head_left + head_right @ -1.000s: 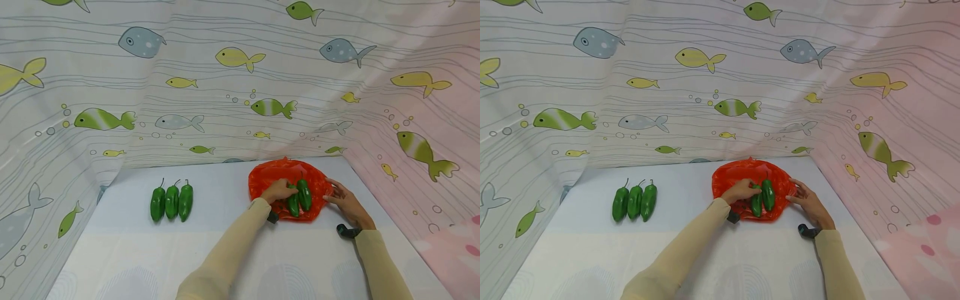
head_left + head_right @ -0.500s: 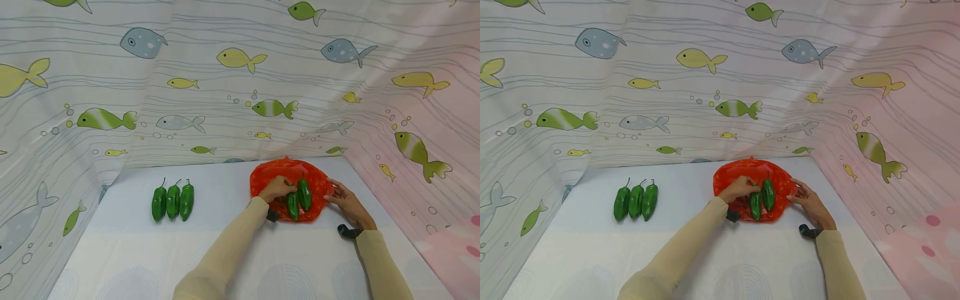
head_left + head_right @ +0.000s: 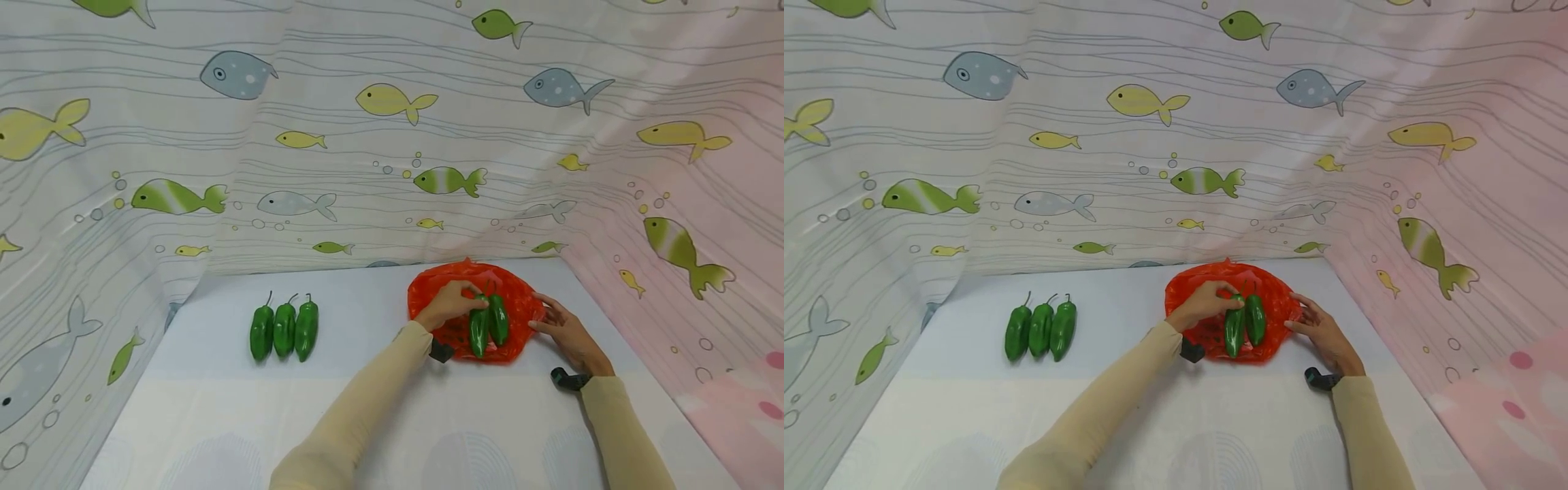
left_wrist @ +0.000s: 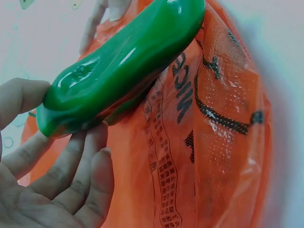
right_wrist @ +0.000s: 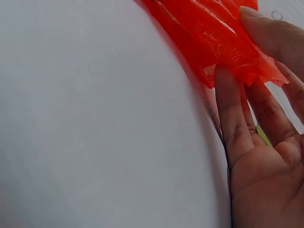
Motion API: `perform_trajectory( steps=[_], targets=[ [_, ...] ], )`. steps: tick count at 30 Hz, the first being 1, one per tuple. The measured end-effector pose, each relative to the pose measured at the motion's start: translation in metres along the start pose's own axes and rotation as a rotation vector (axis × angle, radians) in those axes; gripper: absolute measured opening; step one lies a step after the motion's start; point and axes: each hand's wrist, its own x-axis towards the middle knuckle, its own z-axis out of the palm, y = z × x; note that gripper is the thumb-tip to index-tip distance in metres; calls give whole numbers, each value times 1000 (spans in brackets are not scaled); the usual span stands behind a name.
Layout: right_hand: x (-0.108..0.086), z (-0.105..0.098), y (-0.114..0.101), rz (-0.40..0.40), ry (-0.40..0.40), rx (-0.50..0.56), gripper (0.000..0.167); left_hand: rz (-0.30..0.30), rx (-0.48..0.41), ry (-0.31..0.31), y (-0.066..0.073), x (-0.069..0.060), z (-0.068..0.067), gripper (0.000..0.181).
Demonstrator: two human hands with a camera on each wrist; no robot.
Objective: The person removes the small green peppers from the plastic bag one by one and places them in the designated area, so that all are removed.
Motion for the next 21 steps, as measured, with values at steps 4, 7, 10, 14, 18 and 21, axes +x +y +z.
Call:
perform_trajectory(
  steps=[4, 7, 10, 14, 18, 21],
  targets=[
    [0, 2, 0, 1, 0, -6, 82, 36, 13, 5, 2, -4, -5, 23],
    [0, 2, -1, 9, 5, -19, 83, 51, 34, 14, 4, -7, -9, 22],
    [-1, 1, -1, 16, 6, -28, 84, 61, 56, 21, 4, -9, -13, 23],
    [-1, 1, -1, 16, 3, -23, 83, 60, 63, 26, 4, -9, -17, 26],
    [-1, 1, 1, 8, 3, -9, 83, 61, 45, 33, 3, -12, -20, 28],
    [-1, 1, 1, -2, 2, -2, 83, 69, 39, 35, 6, -16, -22, 29]
  ],
)
